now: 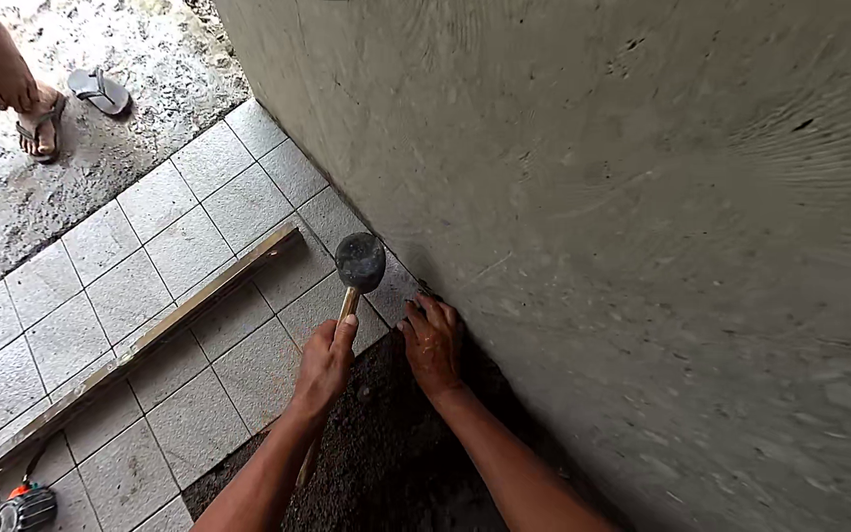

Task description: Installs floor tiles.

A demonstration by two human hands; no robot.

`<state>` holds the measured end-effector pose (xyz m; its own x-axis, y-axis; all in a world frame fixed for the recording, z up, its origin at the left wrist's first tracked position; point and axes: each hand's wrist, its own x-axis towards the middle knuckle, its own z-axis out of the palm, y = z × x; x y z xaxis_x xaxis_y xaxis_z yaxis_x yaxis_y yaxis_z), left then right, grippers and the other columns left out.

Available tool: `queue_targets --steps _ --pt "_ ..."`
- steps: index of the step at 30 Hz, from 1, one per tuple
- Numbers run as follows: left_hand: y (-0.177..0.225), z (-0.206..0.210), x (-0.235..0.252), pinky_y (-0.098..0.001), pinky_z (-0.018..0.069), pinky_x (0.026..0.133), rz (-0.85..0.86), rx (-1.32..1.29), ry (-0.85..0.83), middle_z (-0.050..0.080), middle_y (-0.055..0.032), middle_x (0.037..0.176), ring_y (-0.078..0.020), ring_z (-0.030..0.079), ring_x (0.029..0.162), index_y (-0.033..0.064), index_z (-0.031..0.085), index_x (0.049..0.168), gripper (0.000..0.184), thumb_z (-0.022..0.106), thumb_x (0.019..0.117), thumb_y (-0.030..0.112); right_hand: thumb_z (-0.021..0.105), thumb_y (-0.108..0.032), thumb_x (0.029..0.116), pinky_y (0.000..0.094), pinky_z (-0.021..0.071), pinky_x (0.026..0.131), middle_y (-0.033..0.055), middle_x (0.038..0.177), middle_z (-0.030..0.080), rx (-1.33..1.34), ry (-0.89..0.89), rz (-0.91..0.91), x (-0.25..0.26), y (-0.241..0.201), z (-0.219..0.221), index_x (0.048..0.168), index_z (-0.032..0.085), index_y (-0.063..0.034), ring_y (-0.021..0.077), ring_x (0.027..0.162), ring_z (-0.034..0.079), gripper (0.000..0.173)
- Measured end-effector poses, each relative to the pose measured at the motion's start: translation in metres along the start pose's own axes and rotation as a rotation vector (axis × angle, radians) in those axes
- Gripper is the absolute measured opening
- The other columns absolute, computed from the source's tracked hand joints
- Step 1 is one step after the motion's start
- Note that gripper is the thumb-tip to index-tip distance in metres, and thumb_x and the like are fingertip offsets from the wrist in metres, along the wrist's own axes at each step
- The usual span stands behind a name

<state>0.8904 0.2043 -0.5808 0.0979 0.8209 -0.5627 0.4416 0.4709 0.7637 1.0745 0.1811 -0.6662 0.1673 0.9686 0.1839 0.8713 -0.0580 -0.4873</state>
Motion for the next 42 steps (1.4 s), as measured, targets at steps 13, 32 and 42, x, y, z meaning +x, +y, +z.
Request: queue_targets --steps 13,32,42 --pt "0.011 0.022 0.013 -0.0441 0.0487 0.058 -0.067 0.213 0.028 0.053 -0.0076 0.067 -0.0236 0.056 0.059 0.0075 0.060 0.097 0.056 0.034 0.1081 0.056 0.067 -0.025 0.0976 0.0594 0.0464 0.096 0.0111 0.137 0.064 0.008 0.002 0.027 0.000 -0.001 0.001 0.121 0.075 -0.0126 0.0362 0.125 0.057 0.028" --pt "-0.004 0.023 0.020 -0.0394 0.0494 0.061 -0.036 0.111 -0.043 0.053 -0.0026 0.068 -0.0181 0.056 0.060 0.0092 0.060 0.096 0.052 0.034 0.1080 0.053 0.060 -0.022 0.0943 0.0662 0.0434 0.094 0.0124 0.144 0.060 -0.036 0.038 0.074 -0.002 -0.007 0.007 0.122 0.076 -0.0112 0.0416 0.128 0.056 0.034" --pt "-0.003 0.016 0.016 -0.0377 0.0459 0.054 0.019 0.140 0.000 0.050 -0.0030 0.063 -0.0182 0.052 0.054 0.0097 0.059 0.093 0.054 0.035 0.1071 0.056 0.065 -0.023 0.0963 0.0664 0.0435 0.096 0.0102 0.150 0.056 -0.018 0.016 0.095 -0.003 -0.001 0.007 0.134 0.067 -0.0065 0.0408 0.129 0.055 0.041"
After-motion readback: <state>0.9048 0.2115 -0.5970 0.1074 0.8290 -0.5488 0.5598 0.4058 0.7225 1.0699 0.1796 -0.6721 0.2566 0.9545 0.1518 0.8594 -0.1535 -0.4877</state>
